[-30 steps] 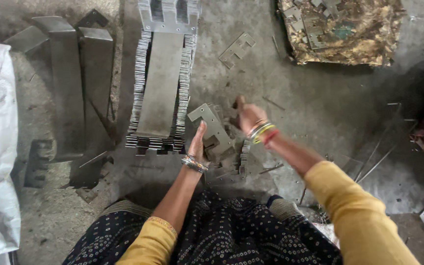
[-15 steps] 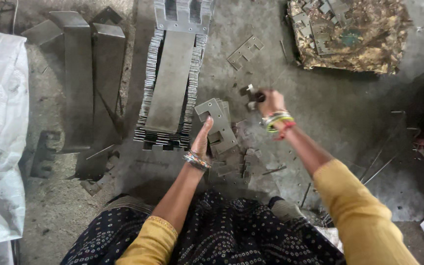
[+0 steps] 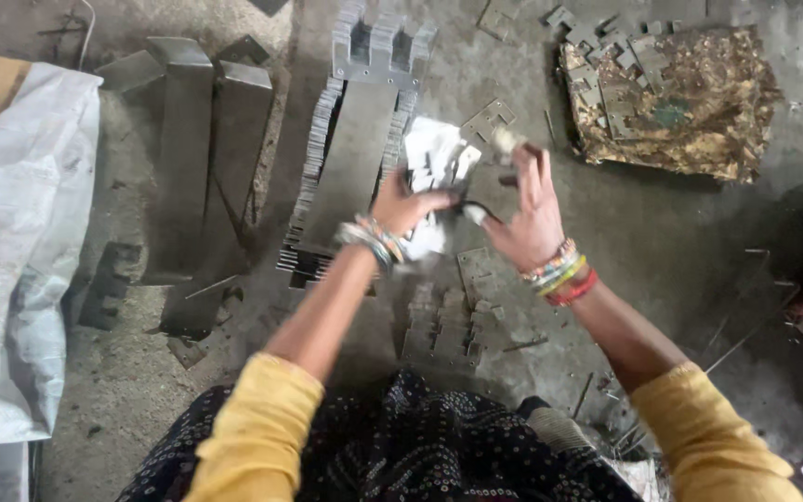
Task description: The person sits on the floor and uses a small white block to rub and clean the surfaces of small metal parts. They pick up parts from a pile, wipe them, and place them into a stack. The person also moves a large flat board aside to access more parts.
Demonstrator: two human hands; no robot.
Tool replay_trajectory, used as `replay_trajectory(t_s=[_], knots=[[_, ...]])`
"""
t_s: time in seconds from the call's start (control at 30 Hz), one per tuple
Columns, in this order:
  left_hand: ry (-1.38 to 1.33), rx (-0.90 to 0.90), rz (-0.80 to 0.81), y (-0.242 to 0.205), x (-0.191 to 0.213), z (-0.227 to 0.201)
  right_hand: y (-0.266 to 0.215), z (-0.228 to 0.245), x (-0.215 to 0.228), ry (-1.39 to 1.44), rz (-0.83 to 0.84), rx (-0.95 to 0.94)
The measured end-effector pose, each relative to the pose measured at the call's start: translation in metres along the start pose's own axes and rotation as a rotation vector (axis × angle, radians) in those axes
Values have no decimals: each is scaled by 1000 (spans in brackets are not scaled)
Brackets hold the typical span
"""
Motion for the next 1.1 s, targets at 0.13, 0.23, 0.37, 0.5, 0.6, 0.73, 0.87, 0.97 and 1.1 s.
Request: replay_trajectory(t_s=[0.13, 0.23, 0.37, 0.5, 0.6, 0.73, 0.87, 0.97, 1.1], knots=[[1006, -390, 323, 51, 12, -99, 39, -32, -43, 195, -151, -195], [1428, -220, 571, 88, 16, -118, 58, -55, -99, 343, -214, -319], [1498, -505, 164, 106, 47, -150, 79, -79, -153, 358, -164, -320], [1129, -474, -364, 83, 136, -128, 83, -104, -165, 90, -70, -503], [997, -213, -392, 101, 181, -69, 78, -103, -165, 26, -1, -534], [835, -82, -308, 139, 197, 0, 78, -85, -150, 10, -198, -338], [753, -163, -163, 148, 178, 27, 66, -110, -209, 349, 225, -775], [682, -206, -84, 134, 167, 22, 83, -87, -209, 159, 124, -331], [682, -97, -204, 121, 166, -6, 74, -100, -221, 238, 122, -487]])
Point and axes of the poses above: each hand's wrist, its own y-axis towards the middle knuckle, its own x-axis out of the back of the hand, z = x × y, the point moved 8 cm from there along y, towards the middle knuckle, and after that the axes turned 1 degree about -z, right-handed, at the moved point
